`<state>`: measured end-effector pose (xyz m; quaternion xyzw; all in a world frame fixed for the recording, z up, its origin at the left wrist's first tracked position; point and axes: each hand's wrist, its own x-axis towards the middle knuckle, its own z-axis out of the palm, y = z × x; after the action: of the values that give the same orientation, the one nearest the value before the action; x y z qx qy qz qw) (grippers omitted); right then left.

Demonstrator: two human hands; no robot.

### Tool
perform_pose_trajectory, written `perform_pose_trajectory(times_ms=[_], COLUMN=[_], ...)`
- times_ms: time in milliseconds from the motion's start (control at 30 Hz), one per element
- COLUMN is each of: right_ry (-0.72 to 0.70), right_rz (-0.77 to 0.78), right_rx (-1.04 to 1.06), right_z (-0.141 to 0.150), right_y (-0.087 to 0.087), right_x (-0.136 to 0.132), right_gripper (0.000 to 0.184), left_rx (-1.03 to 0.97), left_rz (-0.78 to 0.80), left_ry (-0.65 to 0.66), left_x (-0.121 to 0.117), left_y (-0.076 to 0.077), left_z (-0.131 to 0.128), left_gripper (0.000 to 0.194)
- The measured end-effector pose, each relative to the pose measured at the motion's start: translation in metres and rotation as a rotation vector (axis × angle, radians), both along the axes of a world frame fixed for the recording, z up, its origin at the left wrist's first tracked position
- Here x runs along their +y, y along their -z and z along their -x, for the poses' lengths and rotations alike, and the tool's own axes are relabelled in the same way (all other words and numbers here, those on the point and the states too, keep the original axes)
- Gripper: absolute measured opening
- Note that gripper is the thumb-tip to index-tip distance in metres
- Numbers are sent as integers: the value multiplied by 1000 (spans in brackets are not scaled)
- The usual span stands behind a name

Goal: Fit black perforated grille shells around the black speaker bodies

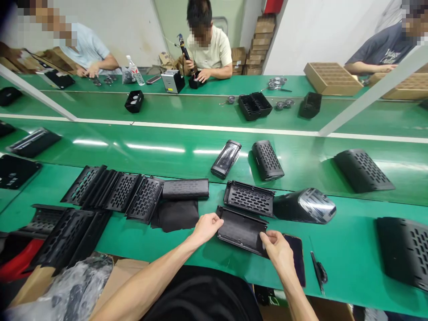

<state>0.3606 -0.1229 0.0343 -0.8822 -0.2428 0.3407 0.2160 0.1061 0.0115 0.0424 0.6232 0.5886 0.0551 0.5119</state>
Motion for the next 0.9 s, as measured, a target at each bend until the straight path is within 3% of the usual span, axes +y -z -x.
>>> perform_pose_trajectory(times_ms=[133,333,467,700,900], right_ry=[115,247,277,284,311], right_rz=[-121,-342,-435,-461,-457], right_rx=[63,190,329,680,722], right_z=[11,30,37,43,49], right_y=[-11,-47,-65,-90,-97], right_x=[2,10,19,21,24], right_gripper=[62,59,56,53,51], left_rx=[-119,-347,-618,-877,-926], left_rz=[-4,-21,163,339,342], left_ry=[-45,-94,-190,-274,-286], left_x=[0,4,7,6,3], left_y=[-3,-32,-49,-74,-83], left_z=[5,16,27,48,55], left_gripper=[18,32,36,37,38])
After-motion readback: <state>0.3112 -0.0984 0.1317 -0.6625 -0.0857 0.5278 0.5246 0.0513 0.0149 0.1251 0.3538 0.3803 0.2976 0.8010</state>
